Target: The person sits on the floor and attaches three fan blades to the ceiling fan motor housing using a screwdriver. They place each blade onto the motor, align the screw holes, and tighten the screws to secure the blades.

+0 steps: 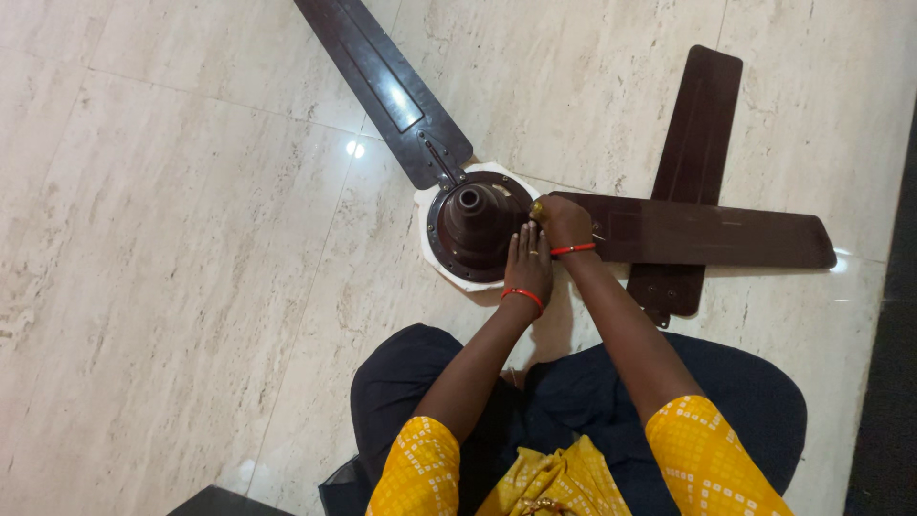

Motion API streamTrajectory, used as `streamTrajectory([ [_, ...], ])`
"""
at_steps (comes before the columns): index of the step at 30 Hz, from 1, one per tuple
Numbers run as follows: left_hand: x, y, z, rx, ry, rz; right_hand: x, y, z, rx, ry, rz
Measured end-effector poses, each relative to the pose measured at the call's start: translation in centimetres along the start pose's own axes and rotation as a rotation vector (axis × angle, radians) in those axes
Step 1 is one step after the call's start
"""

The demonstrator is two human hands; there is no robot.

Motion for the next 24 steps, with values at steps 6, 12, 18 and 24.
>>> streamTrajectory([
  [6,0.1,0.1,0.1,-0.108,-0.051,-0.03,0.3,-1.4,-0.1,0.066,0.093,0.034],
  [12,-0.2,0.0,-0.2,-0.042,0.076,-0.008,0.1,-0.6,0.4,0.079,-0.021,0.049],
  [18,-0.6,0.4,-2.0,-0.098,0.136,-0.046,0.2,-0.6,1.5,0.029,0.023,0.074],
  [24,-1.5,0.6,-2.5,0.01,0.127,-0.039,-1.2,0.2,0.7,0.022,-0.129,-0.335],
])
Point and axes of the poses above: each hand's wrist, its own x-axis away from the middle knuckle, its own z-axis out of the back of the hand, y = z × x, the point moved 4 cm from there along -x, towards the middle knuckle, and after that the axes turned 6 degrees about y, right-handed, at the moved point
